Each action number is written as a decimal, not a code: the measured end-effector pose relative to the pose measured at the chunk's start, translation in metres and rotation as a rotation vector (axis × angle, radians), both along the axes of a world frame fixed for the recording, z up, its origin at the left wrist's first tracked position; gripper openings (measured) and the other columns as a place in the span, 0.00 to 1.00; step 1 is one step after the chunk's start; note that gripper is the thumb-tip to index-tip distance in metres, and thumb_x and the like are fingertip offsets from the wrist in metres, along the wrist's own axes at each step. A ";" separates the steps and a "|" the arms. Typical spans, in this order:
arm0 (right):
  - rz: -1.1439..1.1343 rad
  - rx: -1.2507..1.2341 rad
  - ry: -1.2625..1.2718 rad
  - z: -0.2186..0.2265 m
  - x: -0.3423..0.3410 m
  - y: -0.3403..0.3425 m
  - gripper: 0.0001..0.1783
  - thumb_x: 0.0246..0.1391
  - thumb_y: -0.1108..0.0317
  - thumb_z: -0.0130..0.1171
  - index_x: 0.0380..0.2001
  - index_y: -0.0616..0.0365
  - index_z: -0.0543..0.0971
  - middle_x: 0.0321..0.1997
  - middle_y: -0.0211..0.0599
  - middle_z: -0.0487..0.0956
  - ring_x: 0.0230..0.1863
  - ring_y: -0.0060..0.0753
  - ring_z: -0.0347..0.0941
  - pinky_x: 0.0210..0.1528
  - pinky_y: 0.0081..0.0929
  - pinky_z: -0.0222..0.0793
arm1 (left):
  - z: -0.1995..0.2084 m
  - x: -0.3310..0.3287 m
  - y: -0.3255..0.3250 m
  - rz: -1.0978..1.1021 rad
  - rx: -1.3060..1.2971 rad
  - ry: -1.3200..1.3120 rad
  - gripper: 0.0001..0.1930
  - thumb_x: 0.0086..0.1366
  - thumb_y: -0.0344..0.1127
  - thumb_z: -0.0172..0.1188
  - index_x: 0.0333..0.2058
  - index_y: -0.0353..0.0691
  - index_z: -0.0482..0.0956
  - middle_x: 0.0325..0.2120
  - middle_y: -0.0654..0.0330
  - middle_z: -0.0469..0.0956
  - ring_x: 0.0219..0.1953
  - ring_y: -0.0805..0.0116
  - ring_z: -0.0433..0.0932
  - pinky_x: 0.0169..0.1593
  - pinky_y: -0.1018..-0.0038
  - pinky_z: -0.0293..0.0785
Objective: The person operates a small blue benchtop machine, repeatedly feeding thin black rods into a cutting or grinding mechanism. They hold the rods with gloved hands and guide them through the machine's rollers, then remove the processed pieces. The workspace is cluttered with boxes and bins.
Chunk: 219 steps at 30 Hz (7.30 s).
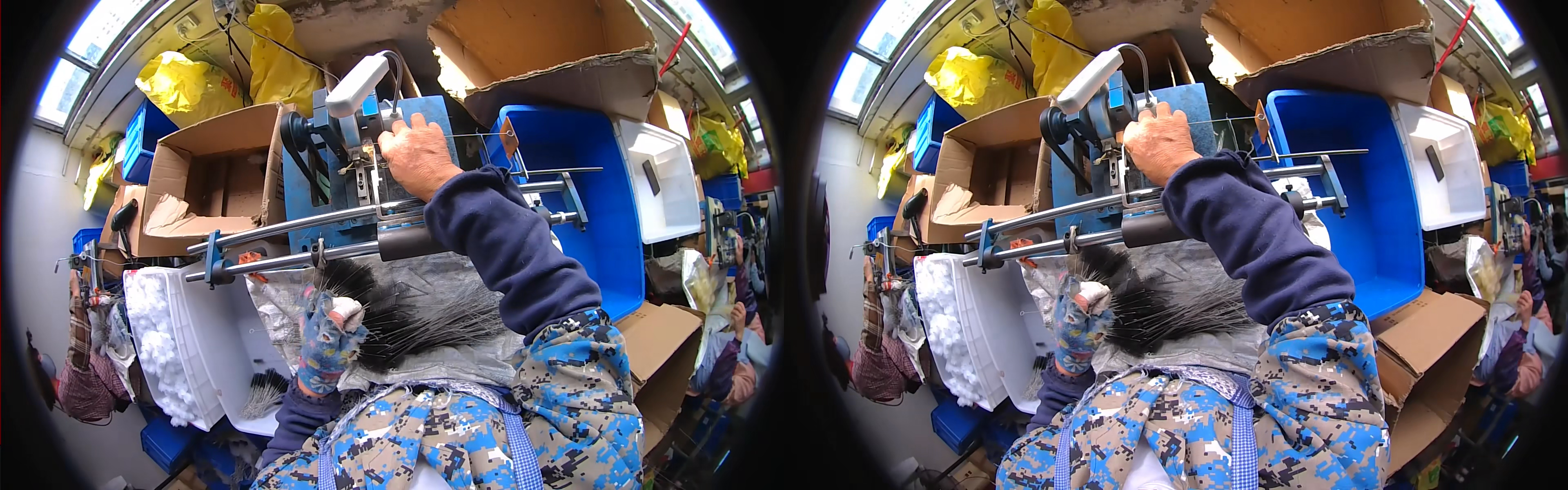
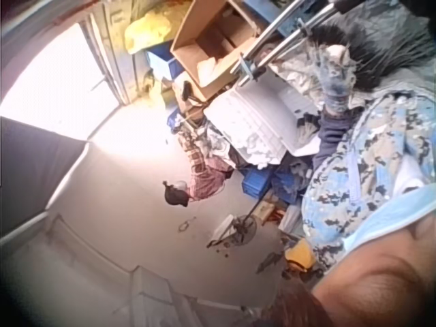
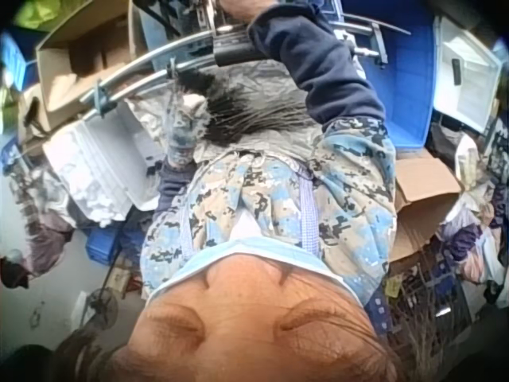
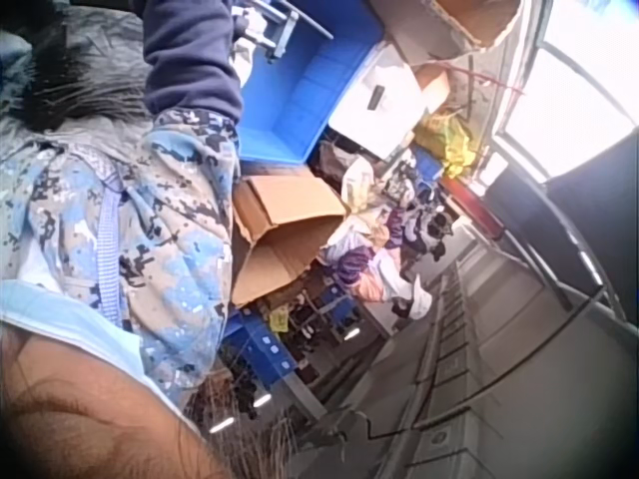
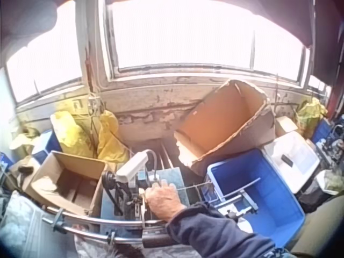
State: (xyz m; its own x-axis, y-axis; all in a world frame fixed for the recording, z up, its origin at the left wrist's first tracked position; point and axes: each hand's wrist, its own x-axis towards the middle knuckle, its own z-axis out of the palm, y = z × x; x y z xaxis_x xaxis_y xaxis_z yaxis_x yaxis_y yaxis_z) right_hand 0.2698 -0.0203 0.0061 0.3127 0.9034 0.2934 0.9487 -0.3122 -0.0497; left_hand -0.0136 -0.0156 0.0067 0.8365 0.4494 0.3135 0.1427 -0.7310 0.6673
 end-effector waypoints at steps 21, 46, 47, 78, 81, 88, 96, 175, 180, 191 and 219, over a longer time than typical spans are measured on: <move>-0.016 -0.014 0.268 -0.002 0.007 0.002 0.09 0.46 0.69 0.49 0.29 0.51 0.79 0.32 0.33 0.77 0.42 0.43 0.68 0.41 0.41 0.59 | 0.001 0.008 0.000 -0.014 0.062 -0.024 0.17 0.44 0.20 0.57 0.36 0.40 0.73 0.21 0.59 0.71 0.25 0.62 0.71 0.29 0.71 0.65; -0.144 -0.062 0.366 0.008 -0.008 -0.054 0.34 0.46 0.56 0.59 0.52 0.67 0.64 0.45 0.50 0.61 0.42 0.49 0.69 0.44 0.34 0.68 | -0.003 0.007 -0.014 -0.041 -0.008 -0.015 0.14 0.44 0.20 0.62 0.32 0.41 0.75 0.25 0.58 0.75 0.27 0.58 0.74 0.36 0.65 0.69; -0.144 -0.065 0.375 0.008 -0.011 -0.052 0.34 0.47 0.56 0.59 0.52 0.68 0.64 0.44 0.50 0.62 0.42 0.49 0.70 0.43 0.34 0.69 | 0.000 0.008 -0.012 -0.044 0.025 -0.031 0.13 0.46 0.19 0.60 0.32 0.41 0.75 0.24 0.58 0.75 0.26 0.59 0.74 0.32 0.68 0.69; -0.113 -0.131 0.359 0.005 -0.006 -0.051 0.35 0.49 0.56 0.56 0.52 0.72 0.62 0.44 0.55 0.65 0.41 0.50 0.72 0.44 0.34 0.70 | -0.007 -0.013 -0.019 0.188 -0.715 -0.097 0.08 0.59 0.23 0.54 0.38 0.37 0.72 0.30 0.59 0.77 0.26 0.77 0.72 0.28 0.82 0.68; -0.109 -0.107 0.332 0.000 -0.008 -0.050 0.35 0.49 0.56 0.56 0.52 0.73 0.61 0.43 0.55 0.66 0.39 0.49 0.73 0.42 0.34 0.70 | -0.003 -0.009 -0.014 0.104 -0.393 -0.021 0.11 0.54 0.23 0.57 0.38 0.38 0.73 0.30 0.57 0.77 0.27 0.72 0.73 0.29 0.77 0.68; -0.081 -0.163 0.352 0.007 -0.004 -0.055 0.31 0.48 0.57 0.56 0.48 0.71 0.64 0.41 0.55 0.66 0.36 0.48 0.74 0.38 0.35 0.71 | 0.035 0.022 0.000 -0.064 0.325 0.257 0.17 0.43 0.26 0.64 0.35 0.40 0.75 0.33 0.54 0.75 0.39 0.52 0.72 0.43 0.62 0.68; -0.130 -0.309 0.443 0.001 0.005 -0.049 0.28 0.52 0.53 0.50 0.48 0.66 0.67 0.41 0.46 0.69 0.37 0.42 0.73 0.42 0.33 0.69 | 0.023 0.232 -0.017 -0.229 0.453 0.074 0.17 0.58 0.38 0.49 0.46 0.44 0.74 0.39 0.54 0.74 0.39 0.51 0.75 0.40 0.60 0.72; 0.195 0.247 1.844 0.027 -0.118 -0.116 0.14 0.51 0.71 0.58 0.42 0.62 0.75 0.31 0.30 0.77 0.28 0.16 0.68 0.31 0.16 0.64 | 0.005 -0.037 0.023 -0.013 -0.090 0.069 0.13 0.49 0.18 0.58 0.35 0.36 0.74 0.26 0.56 0.78 0.27 0.65 0.79 0.32 0.74 0.73; 0.211 0.579 2.041 0.029 -0.118 -0.104 0.09 0.54 0.73 0.54 0.39 0.63 0.76 0.33 0.33 0.76 0.32 0.19 0.71 0.37 0.18 0.69 | 0.024 -0.009 0.007 -0.084 -0.152 0.087 0.11 0.51 0.23 0.60 0.35 0.38 0.75 0.24 0.60 0.76 0.28 0.65 0.78 0.32 0.73 0.71; -0.008 0.203 0.289 0.059 -0.006 -0.068 0.09 0.46 0.74 0.52 0.32 0.61 0.77 0.33 0.49 0.74 0.30 0.46 0.73 0.30 0.35 0.69 | -0.057 -0.023 0.031 -0.150 0.369 0.587 0.26 0.47 0.30 0.61 0.48 0.34 0.68 0.33 0.56 0.76 0.35 0.57 0.75 0.40 0.65 0.71; -0.015 0.008 0.089 -0.002 0.005 -0.011 0.07 0.43 0.70 0.50 0.28 0.54 0.75 0.33 0.39 0.74 0.36 0.42 0.72 0.36 0.39 0.63 | -0.009 -0.015 0.020 -0.074 -0.097 0.241 0.14 0.46 0.23 0.59 0.35 0.42 0.75 0.25 0.54 0.73 0.28 0.53 0.74 0.31 0.65 0.69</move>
